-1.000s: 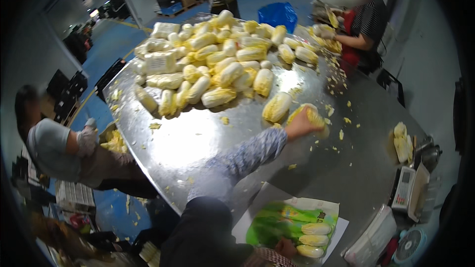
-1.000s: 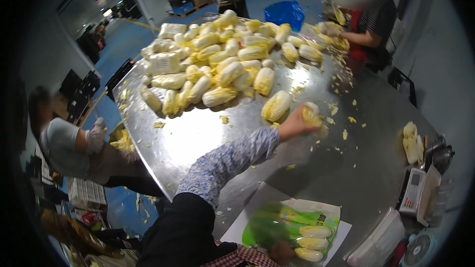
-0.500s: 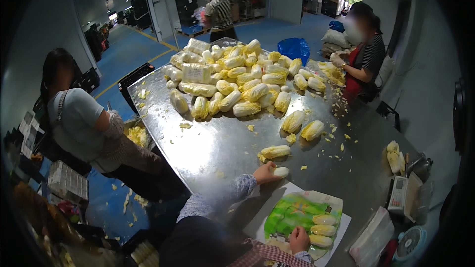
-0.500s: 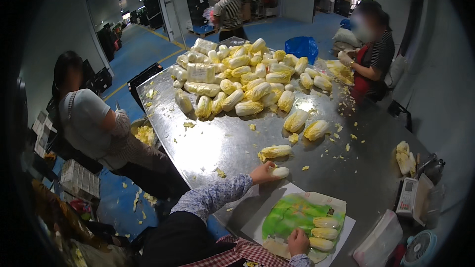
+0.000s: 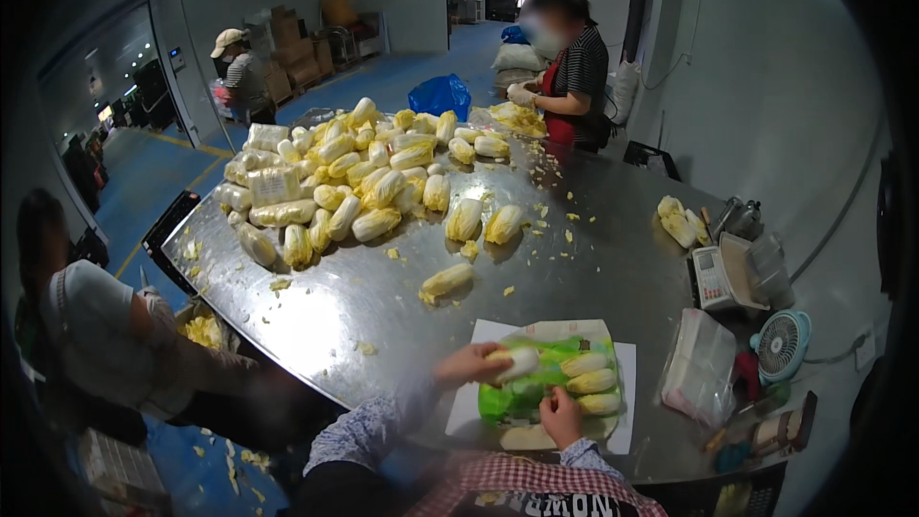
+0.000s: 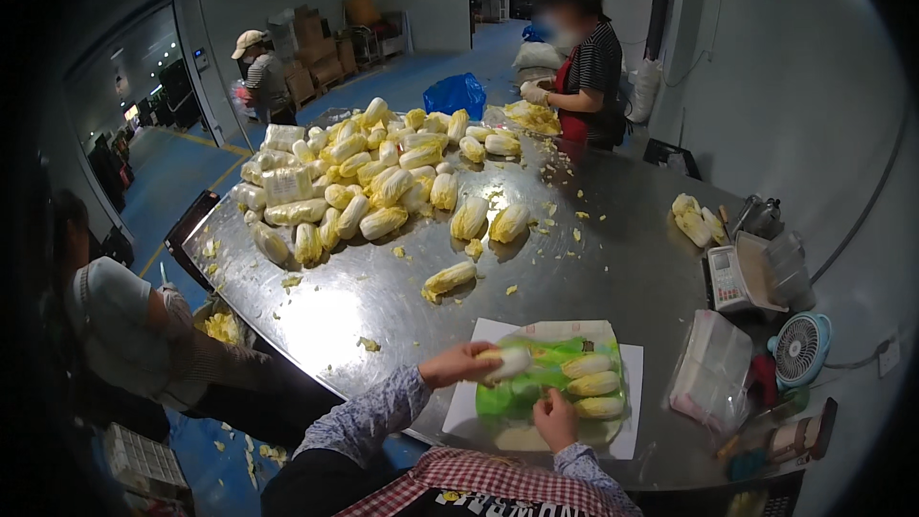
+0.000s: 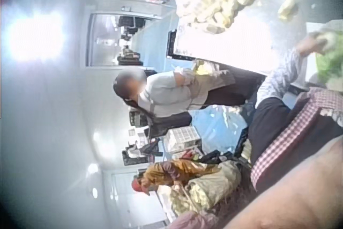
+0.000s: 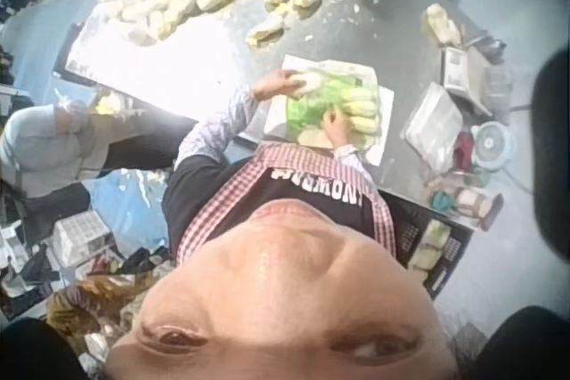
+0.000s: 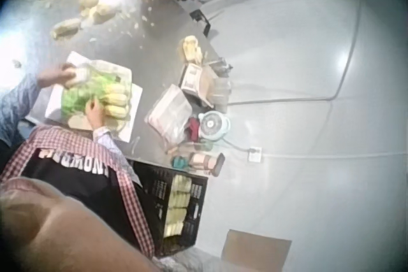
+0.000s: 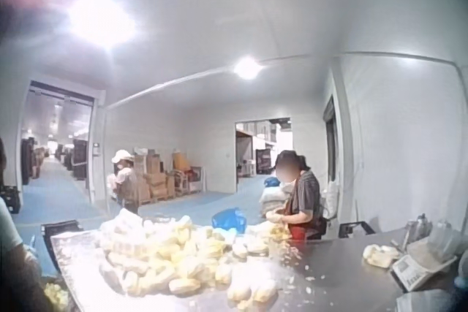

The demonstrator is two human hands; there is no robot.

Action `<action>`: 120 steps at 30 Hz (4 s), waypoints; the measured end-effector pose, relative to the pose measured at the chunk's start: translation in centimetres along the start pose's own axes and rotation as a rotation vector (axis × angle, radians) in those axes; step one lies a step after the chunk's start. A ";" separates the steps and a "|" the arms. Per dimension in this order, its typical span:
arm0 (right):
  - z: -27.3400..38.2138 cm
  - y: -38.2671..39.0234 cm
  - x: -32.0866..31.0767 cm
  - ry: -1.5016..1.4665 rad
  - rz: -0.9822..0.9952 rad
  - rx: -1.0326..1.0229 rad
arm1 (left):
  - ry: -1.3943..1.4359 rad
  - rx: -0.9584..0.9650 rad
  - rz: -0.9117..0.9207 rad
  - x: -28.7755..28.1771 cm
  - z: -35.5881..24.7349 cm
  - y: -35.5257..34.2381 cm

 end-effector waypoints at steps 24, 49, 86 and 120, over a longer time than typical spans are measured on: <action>6.7 -0.8 -2.2 0.353 -0.099 -0.410 | -0.589 0.475 -0.306 7.9 9.5 -6.7; -17.6 -4.6 -8.4 0.009 0.025 0.419 | -0.621 0.574 0.001 8.7 9.8 -5.7; -15.5 -3.1 -6.4 -0.064 -0.251 0.157 | -0.926 0.784 -0.065 16.3 8.2 -8.2; -12.2 6.5 -5.6 -0.880 -0.005 0.893 | -0.605 0.262 -0.746 -3.3 4.6 -8.5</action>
Point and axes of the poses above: each hand's wrist, its own y-axis away from the middle knuckle, its own x-axis out of the palm, z = x × y, the point moved 5 cm from there along -y, towards the middle knuckle, and after that the axes turned 4 degrees about -z, right-handed, at the moved point
